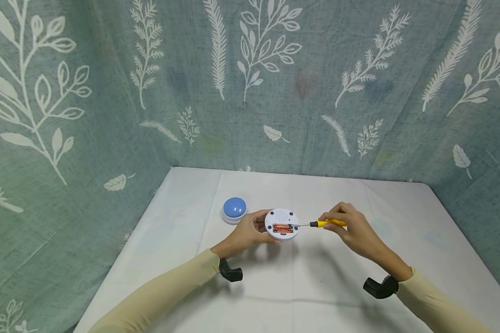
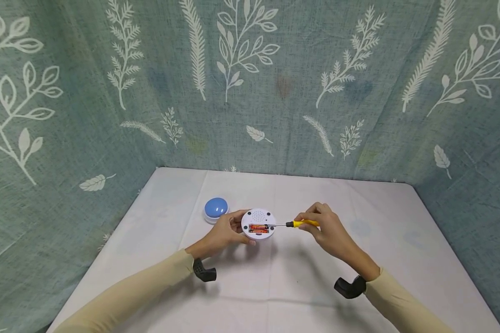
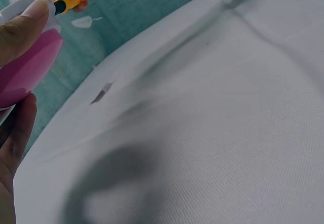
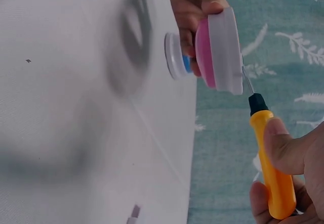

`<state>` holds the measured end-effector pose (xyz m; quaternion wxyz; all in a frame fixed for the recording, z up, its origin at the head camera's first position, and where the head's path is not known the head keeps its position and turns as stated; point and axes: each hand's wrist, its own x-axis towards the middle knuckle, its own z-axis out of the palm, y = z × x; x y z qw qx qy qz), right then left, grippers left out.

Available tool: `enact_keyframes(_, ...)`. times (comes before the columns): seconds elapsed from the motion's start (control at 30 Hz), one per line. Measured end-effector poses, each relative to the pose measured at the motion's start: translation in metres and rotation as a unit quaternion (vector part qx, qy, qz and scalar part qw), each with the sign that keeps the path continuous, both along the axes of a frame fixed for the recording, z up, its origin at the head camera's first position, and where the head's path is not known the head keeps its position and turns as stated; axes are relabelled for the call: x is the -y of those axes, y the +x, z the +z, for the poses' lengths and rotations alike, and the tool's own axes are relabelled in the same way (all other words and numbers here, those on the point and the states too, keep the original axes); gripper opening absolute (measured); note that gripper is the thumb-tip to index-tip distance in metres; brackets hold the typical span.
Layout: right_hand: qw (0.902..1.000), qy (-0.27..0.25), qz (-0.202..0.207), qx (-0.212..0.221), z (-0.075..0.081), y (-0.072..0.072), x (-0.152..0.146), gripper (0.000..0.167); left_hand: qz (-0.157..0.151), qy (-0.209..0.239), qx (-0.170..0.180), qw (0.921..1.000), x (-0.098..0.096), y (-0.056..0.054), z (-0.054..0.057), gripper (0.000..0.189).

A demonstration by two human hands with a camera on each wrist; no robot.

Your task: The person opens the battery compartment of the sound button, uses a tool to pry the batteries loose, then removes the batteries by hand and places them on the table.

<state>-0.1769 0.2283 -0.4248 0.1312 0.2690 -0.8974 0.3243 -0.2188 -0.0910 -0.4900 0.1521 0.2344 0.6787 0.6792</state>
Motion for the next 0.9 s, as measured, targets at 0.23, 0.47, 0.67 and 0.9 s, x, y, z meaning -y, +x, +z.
enact_keyframes(0.23, 0.9998, -0.014, -0.008, 0.012, -0.0028, 0.0023, 0.0007, 0.023, 0.003, 0.008, 0.015, 0.9998, 0.0005, -0.0005, -0.0003, 0.091)
enact_keyframes(0.47, 0.9981, -0.027, -0.032, 0.045, -0.005, 0.0031, 0.0038, 0.024, 0.006, 0.018, 0.022, 0.9996, 0.0007, -0.0006, 0.0003, 0.088)
enact_keyframes(0.67, 0.9991, -0.021, -0.027, 0.026, -0.0051, 0.0038, 0.0037, 0.025, 0.004, 0.022, 0.021, 0.9995, 0.0008, -0.0008, 0.0005, 0.088)
enact_keyframes(0.9, 0.9994, -0.008, -0.014, -0.03, -0.0008, 0.0045, 0.0003, 0.026, 0.001, 0.014, 0.015, 0.9998, 0.0015, 0.0, -0.0004, 0.088)
